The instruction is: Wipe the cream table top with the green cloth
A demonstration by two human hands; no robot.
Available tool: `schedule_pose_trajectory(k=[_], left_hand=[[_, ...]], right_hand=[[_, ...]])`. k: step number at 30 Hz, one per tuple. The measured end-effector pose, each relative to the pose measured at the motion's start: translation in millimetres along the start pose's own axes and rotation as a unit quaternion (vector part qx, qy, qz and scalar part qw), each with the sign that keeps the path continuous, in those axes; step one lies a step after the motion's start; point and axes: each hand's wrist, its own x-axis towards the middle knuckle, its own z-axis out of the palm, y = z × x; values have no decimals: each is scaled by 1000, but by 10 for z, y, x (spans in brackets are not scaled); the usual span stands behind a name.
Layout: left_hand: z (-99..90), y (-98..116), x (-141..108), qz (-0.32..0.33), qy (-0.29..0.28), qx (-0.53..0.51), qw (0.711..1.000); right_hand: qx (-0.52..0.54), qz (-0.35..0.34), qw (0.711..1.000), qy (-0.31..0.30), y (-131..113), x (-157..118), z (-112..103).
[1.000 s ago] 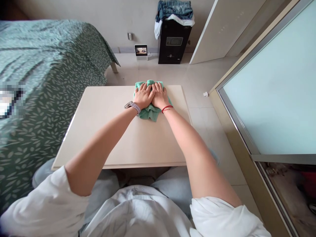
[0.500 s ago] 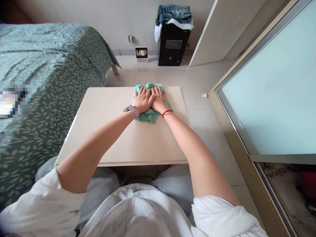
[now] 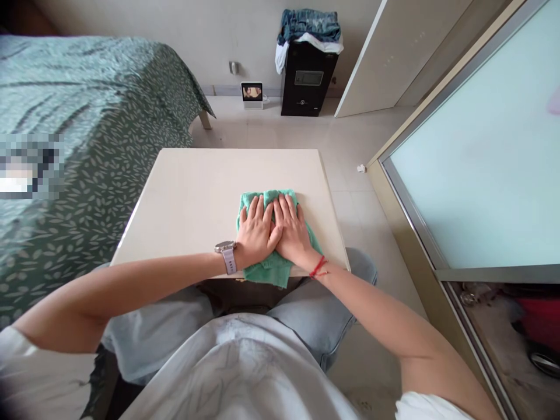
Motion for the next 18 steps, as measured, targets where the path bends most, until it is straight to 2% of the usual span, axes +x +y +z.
schedule_pose_trajectory(k=[4,8,13,18], left_hand=[[43,199,-404,4,-18,-15,1000],[56,308,-525,0,-36,-27,999],[33,303,-255,3,-40,-32,999],[-9,272,320,-15,-34,-12,999]], right_hand=[[-7,-16,1000,8,-52,-520,-28],[0,-12,1000,0,-47,-688,-93],[6,-27,999,-23,124,-423,-125],[11,-25,999,-18,464,146,-96]])
